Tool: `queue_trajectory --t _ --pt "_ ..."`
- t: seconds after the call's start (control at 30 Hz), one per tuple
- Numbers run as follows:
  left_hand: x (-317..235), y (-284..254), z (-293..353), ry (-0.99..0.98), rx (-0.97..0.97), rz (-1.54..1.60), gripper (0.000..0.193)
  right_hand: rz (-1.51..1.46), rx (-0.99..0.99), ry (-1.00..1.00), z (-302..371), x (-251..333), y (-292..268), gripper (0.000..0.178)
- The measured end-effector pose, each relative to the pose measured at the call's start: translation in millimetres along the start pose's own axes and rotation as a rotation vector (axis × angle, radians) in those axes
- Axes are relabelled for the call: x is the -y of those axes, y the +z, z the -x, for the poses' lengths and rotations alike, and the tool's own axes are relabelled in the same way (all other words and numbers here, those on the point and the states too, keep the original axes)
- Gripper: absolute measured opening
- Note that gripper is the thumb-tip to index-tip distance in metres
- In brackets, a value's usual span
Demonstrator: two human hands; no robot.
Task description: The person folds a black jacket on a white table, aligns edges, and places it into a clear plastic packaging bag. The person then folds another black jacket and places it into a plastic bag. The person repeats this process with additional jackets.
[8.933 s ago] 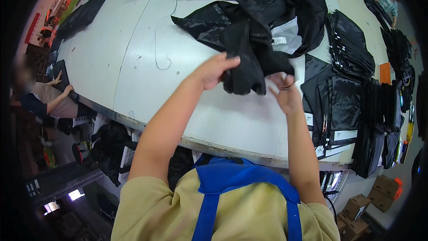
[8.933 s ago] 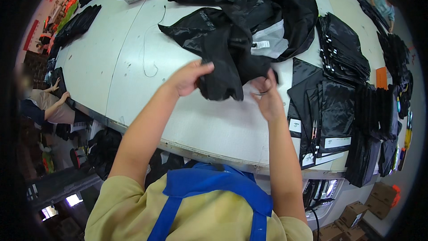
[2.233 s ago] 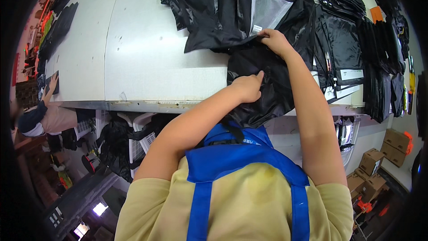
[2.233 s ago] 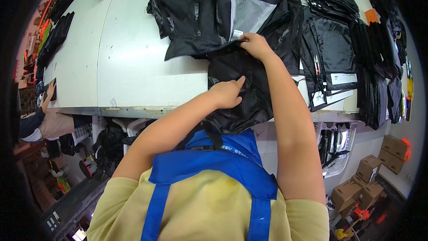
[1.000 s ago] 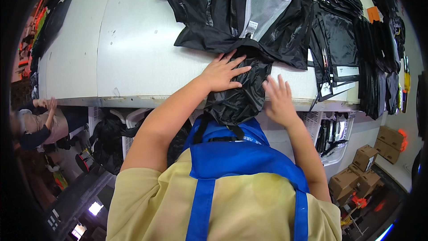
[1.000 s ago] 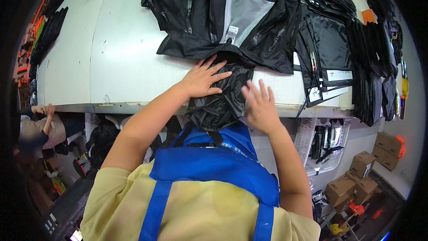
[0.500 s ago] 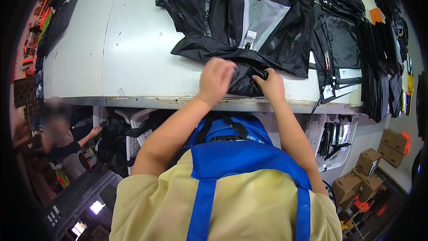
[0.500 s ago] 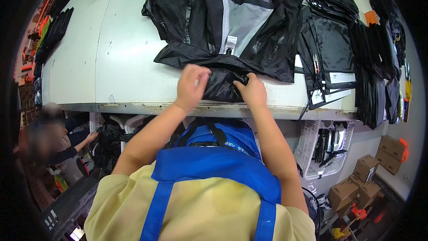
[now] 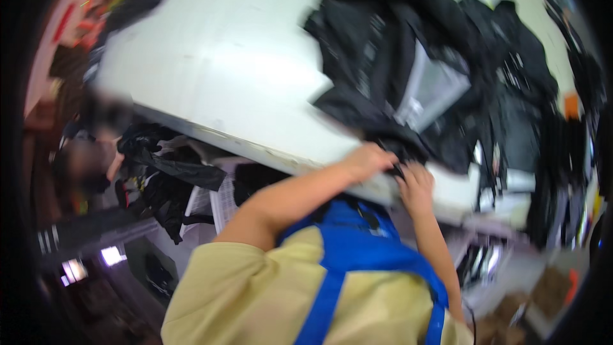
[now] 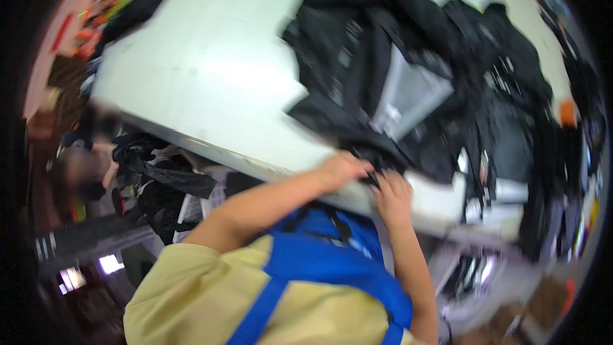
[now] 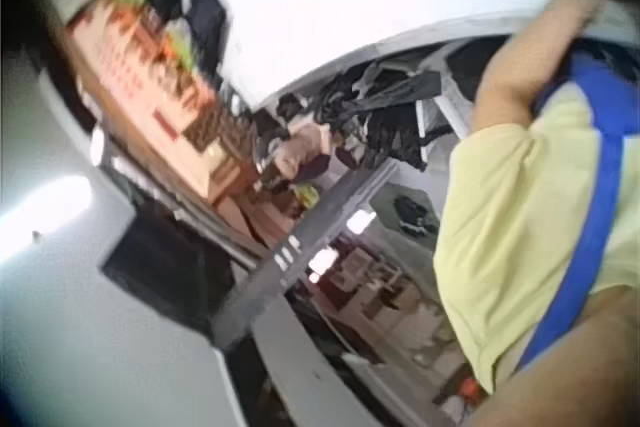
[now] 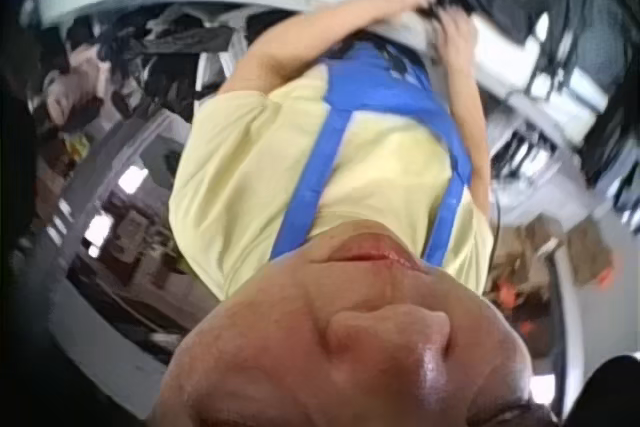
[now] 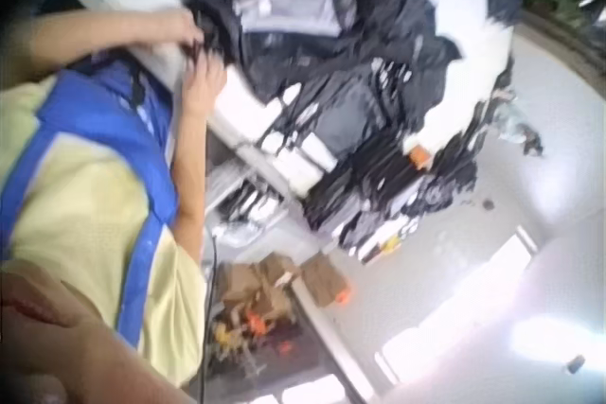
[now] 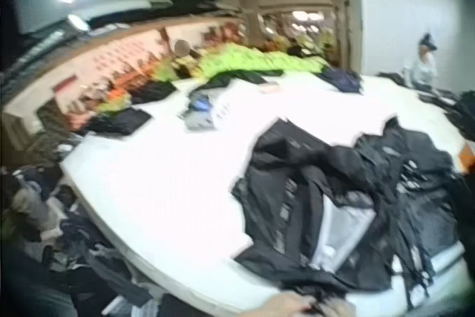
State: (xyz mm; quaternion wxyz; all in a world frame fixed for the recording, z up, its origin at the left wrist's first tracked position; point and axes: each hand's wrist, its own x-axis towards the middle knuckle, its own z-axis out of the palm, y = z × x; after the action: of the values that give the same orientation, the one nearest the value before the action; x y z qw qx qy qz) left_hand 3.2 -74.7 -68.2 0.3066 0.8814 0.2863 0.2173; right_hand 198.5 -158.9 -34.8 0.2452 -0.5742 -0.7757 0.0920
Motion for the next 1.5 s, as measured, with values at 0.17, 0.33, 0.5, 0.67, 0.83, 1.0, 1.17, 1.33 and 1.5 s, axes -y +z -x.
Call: queue_trajectory --t 0.17,0.33,0.5,0.67,0.83,1.0,1.17,1.33,1.5 --pt "15.8 -2.5 -33.3 -0.475 0.18 0.215 0.017 0.202 -0.041 -0.065 -44.5 13.2 -11.7 0.045" --pt "2.7 6.8 -27.0 -0.372 0.1 -0.073 0.021 0.067 0.139 -0.044 -34.8 -8.5 18.1 0.029" --pt "4.9 0.6 -15.8 -0.063 0.015 -0.288 0.022 -0.08 0.174 0.074 -39.5 -25.5 25.8 0.03" --pt "16.3 -4.7 -46.0 -0.272 0.236 -0.223 0.015 -0.077 0.104 0.111 -39.1 -29.3 3.8 0.036" --pt "-2.2 -9.5 -54.8 -0.462 0.111 -0.047 0.02 0.08 0.196 0.025 -43.2 -43.7 1.7 0.026" --pt "-20.6 -20.1 -42.0 -0.29 0.121 -0.264 0.021 -0.018 0.284 0.217 -59.9 -55.4 7.2 0.016" --pt "8.8 -10.6 -55.9 -0.31 0.254 -0.266 0.026 0.014 0.151 0.145 -57.7 -42.5 -6.8 0.025" --pt "-6.6 -24.7 -69.9 -0.388 0.164 -0.179 0.025 0.231 0.27 -0.005 -60.2 -39.7 -29.2 0.038" --pt "-9.4 -21.9 -63.2 -0.287 0.081 -0.322 0.027 0.182 0.295 0.017 -69.4 -68.7 -23.7 0.036"
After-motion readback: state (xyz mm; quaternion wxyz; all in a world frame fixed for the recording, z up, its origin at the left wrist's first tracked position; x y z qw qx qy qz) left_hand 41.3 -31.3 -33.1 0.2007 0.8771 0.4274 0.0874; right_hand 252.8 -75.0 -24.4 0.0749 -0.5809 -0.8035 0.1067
